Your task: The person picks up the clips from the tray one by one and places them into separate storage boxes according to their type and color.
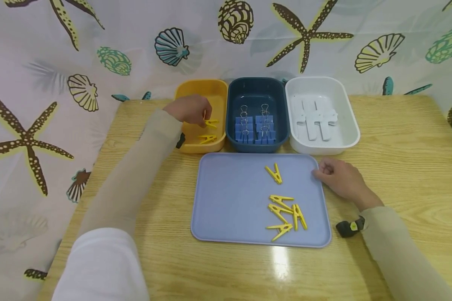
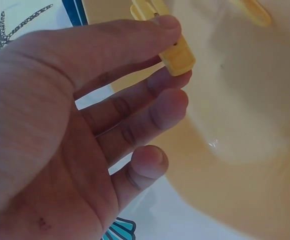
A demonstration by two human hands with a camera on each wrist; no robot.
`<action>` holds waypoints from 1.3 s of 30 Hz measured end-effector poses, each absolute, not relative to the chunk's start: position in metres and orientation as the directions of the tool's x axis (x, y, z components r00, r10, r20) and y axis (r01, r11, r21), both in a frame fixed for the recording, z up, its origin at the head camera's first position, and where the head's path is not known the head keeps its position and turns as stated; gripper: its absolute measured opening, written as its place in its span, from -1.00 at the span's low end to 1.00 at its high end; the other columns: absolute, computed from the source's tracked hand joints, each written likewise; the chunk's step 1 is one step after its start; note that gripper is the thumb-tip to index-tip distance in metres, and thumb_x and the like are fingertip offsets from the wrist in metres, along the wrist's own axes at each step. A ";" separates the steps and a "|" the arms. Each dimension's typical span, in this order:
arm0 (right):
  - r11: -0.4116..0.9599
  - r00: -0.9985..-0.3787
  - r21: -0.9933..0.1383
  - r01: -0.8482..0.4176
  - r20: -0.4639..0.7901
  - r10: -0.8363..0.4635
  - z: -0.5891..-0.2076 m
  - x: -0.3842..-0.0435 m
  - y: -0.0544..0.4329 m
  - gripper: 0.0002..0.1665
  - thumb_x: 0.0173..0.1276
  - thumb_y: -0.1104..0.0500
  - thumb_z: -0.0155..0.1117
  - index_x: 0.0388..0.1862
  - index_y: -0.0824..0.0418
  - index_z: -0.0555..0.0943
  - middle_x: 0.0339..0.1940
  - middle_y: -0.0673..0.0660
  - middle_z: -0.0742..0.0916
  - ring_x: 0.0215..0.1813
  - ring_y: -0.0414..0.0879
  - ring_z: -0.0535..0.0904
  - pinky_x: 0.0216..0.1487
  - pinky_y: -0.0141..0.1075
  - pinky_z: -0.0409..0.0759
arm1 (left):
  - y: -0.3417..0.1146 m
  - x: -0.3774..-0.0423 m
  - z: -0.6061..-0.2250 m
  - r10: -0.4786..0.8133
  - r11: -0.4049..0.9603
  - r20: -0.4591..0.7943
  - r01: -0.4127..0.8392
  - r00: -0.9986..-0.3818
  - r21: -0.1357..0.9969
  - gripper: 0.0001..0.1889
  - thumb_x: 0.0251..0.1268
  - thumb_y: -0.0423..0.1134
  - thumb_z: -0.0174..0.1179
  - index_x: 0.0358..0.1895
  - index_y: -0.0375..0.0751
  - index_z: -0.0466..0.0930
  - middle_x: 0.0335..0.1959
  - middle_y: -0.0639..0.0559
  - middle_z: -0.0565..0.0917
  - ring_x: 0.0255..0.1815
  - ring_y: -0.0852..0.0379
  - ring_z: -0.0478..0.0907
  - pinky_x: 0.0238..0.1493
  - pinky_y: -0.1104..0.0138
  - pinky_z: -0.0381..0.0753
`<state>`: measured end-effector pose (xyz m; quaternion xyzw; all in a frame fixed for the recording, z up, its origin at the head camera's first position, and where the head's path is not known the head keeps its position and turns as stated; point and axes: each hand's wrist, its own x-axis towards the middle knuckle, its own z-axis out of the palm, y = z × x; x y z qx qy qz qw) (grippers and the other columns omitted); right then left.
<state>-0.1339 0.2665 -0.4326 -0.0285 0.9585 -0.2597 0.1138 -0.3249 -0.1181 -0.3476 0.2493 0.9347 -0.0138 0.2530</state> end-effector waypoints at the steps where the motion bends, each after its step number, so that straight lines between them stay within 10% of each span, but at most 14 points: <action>1: 0.863 -0.972 -0.505 0.004 -0.203 -0.114 -0.433 -0.134 0.266 -0.68 0.39 -0.03 0.15 -0.45 0.15 0.46 -0.55 0.04 0.52 -0.42 -0.08 0.40 -0.32 -0.27 0.29 | -0.118 -0.325 -0.349 0.459 0.875 -0.480 0.473 -0.748 0.100 -0.77 0.20 -0.20 0.32 -0.09 -0.14 0.62 -0.07 -0.06 0.60 -0.10 -0.02 0.46 0.01 0.18 0.52; 39: 0.867 -0.975 -0.498 -0.010 -0.189 -0.119 -0.433 -0.134 0.266 -0.67 0.39 -0.06 0.14 -0.45 0.14 0.46 -0.56 0.04 0.51 -0.43 -0.08 0.39 -0.34 -0.27 0.27 | -0.122 -0.310 -0.336 0.467 0.863 -0.476 0.502 -0.745 0.062 -0.71 0.24 -0.18 0.29 0.00 -0.17 0.61 -0.03 -0.08 0.61 -0.07 -0.04 0.48 0.06 0.17 0.53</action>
